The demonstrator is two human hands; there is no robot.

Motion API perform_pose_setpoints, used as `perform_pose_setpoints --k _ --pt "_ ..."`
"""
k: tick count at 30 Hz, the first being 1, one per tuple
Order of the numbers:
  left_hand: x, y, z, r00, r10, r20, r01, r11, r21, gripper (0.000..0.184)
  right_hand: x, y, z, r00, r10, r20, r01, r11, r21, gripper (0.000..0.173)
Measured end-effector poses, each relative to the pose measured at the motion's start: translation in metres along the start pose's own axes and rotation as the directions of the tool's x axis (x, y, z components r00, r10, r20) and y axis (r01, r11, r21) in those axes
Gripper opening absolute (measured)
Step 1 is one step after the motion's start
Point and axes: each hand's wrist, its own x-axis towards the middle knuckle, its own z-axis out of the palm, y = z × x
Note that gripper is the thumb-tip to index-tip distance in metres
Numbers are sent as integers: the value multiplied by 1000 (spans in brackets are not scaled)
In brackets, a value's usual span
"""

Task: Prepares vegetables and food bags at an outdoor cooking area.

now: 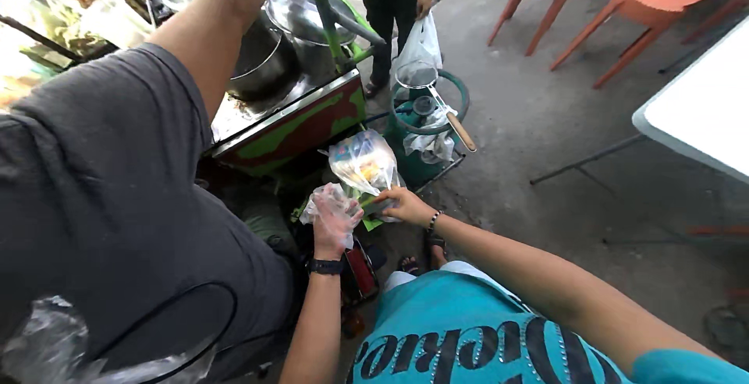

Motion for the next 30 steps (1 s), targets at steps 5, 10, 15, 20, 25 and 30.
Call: perform_pose_setpoints --k 5,10,15,20,25,30 --pt "-8 -3 -5 981 73 180 -74 997 1 58 -4 -7 3 976 56 -209 -62 998 -22 35" --pt "-18 -4 5 977 73 203 -62 996 -61 57 -49 -37 16 809 -141 -570 101 990 -101 37" --pt "-36 -23 44 969 -45 242 68 994 -90 56 -83 -79 37 917 -186 -352 170 982 -78 66" --pt "-45 -53 81 946 -76 316 104 992 -72 52 -112 -61 20 878 -210 -430 155 975 -159 25" --pt "-34 -90 124 960 7 280 -65 978 198 41 -164 -31 -7 812 -335 -478 262 941 -214 17" --pt "-46 -143 174 979 48 198 -112 938 328 31 -219 6 -41 834 -337 -436 248 936 -249 14"
